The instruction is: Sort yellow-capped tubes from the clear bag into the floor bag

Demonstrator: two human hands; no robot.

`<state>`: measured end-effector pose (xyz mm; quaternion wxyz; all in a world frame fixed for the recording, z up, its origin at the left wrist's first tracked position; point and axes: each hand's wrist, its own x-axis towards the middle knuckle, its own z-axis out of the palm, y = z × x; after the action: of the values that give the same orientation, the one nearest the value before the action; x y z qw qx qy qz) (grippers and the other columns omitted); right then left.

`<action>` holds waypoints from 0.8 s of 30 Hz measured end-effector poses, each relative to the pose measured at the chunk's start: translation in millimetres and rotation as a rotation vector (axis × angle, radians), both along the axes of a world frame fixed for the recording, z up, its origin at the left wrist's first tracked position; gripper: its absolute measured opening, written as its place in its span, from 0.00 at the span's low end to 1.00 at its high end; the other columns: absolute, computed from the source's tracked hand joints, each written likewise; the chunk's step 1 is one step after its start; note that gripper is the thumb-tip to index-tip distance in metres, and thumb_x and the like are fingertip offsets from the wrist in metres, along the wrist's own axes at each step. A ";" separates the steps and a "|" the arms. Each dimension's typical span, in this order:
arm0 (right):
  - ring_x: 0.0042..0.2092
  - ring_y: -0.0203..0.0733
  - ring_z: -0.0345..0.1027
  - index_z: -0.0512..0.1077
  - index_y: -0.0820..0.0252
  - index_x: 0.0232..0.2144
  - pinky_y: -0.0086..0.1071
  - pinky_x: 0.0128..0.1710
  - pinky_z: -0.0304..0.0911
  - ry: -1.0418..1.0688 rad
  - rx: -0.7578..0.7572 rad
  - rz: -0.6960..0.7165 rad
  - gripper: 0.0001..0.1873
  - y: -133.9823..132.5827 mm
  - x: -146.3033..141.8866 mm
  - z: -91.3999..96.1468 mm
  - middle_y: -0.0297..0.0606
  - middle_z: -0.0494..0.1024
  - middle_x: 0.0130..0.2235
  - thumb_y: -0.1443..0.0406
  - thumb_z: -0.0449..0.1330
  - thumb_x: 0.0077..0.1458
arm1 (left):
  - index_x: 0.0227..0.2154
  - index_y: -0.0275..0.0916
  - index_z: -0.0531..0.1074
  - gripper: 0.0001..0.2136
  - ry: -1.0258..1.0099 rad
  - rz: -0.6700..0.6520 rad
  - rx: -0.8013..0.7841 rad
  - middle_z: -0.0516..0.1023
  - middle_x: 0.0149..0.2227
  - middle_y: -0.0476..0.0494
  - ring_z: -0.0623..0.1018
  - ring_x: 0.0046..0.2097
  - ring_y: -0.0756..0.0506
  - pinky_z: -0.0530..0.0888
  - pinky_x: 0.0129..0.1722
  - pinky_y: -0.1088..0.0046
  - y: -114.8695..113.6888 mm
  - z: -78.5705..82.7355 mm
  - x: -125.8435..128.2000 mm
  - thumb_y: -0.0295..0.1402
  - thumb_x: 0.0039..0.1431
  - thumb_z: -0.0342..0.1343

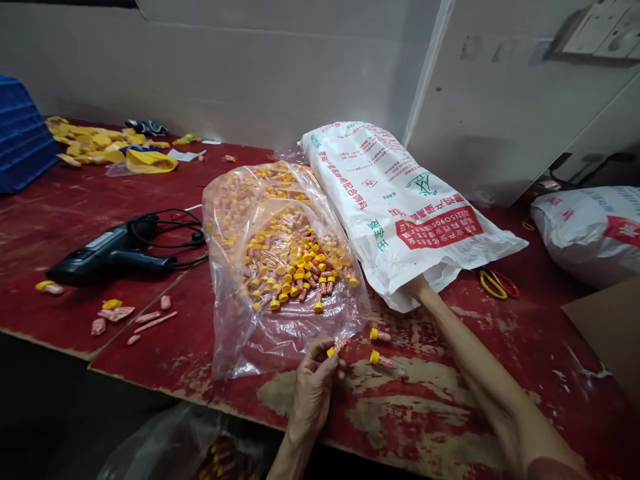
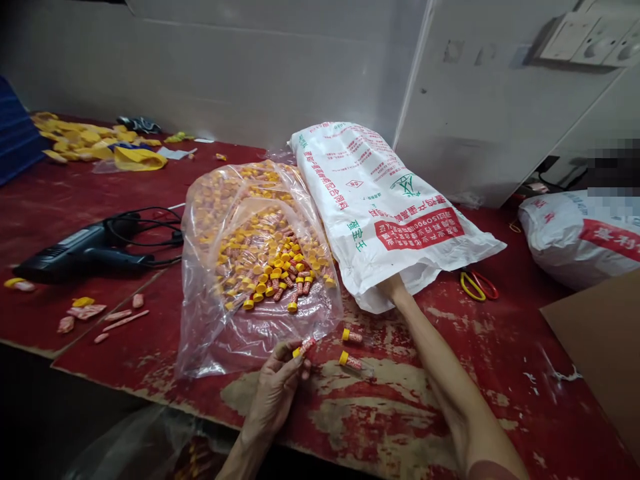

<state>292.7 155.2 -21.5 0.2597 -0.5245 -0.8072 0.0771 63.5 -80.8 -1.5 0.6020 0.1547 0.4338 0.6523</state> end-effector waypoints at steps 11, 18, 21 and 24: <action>0.21 0.36 0.64 0.68 0.58 0.32 0.29 0.19 0.60 0.824 -0.306 -0.029 0.20 -182.9 26.5 5.2 0.38 0.76 0.32 0.48 0.50 0.58 | 0.33 0.37 0.74 0.15 0.035 -0.194 0.051 0.76 0.28 0.48 0.73 0.28 0.52 0.70 0.27 0.79 -5.8 10.5 35.0 0.33 0.40 0.69; 0.34 0.40 0.70 0.75 0.55 0.35 0.31 0.35 0.64 0.446 -0.159 0.147 0.17 -228.3 -6.1 6.3 0.37 0.77 0.32 0.56 0.48 0.63 | 0.34 0.38 0.75 0.16 0.277 -0.174 0.088 0.76 0.33 0.47 0.74 0.30 0.50 0.72 0.31 0.76 -18.3 6.1 55.1 0.34 0.39 0.68; 0.30 0.39 0.69 0.75 0.57 0.33 0.30 0.32 0.62 0.341 -0.062 0.135 0.20 -231.2 -12.5 8.5 0.38 0.76 0.29 0.57 0.46 0.65 | 0.31 0.39 0.76 0.12 0.326 -0.169 0.133 0.77 0.33 0.45 0.76 0.36 0.46 0.73 0.39 0.71 -24.8 5.3 63.4 0.35 0.41 0.67; 0.28 0.38 0.67 0.73 0.59 0.30 0.29 0.30 0.59 0.254 0.011 0.126 0.21 -233.0 -19.7 6.5 0.39 0.75 0.28 0.59 0.44 0.66 | 0.34 0.40 0.78 0.10 0.492 -0.161 0.208 0.78 0.39 0.42 0.75 0.43 0.43 0.71 0.46 0.68 -33.9 2.7 72.2 0.36 0.49 0.62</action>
<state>273.1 -77.8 -15.0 0.3572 -0.4572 -0.7996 0.1546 135.8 -114.8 1.2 0.5094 0.4033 0.4837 0.5864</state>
